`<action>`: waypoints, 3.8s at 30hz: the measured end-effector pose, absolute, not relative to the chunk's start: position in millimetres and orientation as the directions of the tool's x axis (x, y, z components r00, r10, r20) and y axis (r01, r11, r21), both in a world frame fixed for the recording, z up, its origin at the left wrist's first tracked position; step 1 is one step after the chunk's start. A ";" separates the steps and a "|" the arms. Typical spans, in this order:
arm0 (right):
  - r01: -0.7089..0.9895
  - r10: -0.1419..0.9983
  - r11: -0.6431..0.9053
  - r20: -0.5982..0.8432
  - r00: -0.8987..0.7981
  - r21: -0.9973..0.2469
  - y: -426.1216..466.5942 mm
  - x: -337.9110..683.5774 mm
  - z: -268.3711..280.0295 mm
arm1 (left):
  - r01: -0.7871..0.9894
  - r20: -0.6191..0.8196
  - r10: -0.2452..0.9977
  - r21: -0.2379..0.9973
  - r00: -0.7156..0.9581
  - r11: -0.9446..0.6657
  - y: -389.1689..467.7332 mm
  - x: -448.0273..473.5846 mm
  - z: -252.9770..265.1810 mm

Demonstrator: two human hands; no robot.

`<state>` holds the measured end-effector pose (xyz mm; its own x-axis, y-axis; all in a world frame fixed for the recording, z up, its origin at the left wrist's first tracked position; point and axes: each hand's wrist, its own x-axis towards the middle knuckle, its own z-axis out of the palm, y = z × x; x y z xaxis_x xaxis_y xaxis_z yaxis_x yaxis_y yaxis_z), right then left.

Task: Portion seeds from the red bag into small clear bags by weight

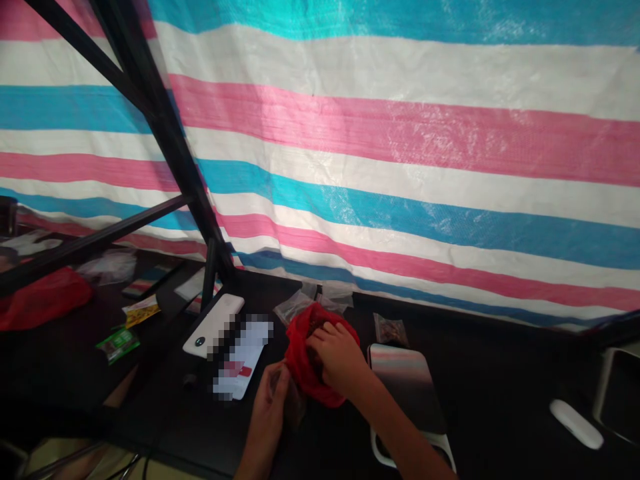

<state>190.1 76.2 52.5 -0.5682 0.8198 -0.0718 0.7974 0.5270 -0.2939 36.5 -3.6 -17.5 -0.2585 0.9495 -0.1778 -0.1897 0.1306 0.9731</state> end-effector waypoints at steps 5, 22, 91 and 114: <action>0.795 0.860 0.460 -0.023 -0.509 -0.395 73.8 193.7 46.3 | -0.192 -0.205 0.948 0.968 -0.241 0.161 0.3 37.8 -12.8; 0.441 0.932 0.332 0.219 -0.289 -0.834 34.3 231.0 83.3 | 0.275 0.089 0.993 0.959 -0.080 -0.064 3.7 42.5 24.1; 0.651 0.855 0.518 0.332 -0.398 -0.555 24.9 191.7 77.0 | 0.311 0.290 0.911 0.930 -0.294 -0.196 1.1 43.5 -29.8; 0.537 0.950 0.313 0.266 -0.166 -0.783 -27.3 212.5 42.2 | 0.085 0.328 0.904 0.928 0.275 -0.363 -23.7 45.2 1.7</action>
<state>212.5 -27.3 42.2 -0.1663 0.9496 0.2658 0.5374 0.3133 -0.7830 45.2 -23.7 1.7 0.2753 0.9037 0.3280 0.0849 -0.3627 0.9280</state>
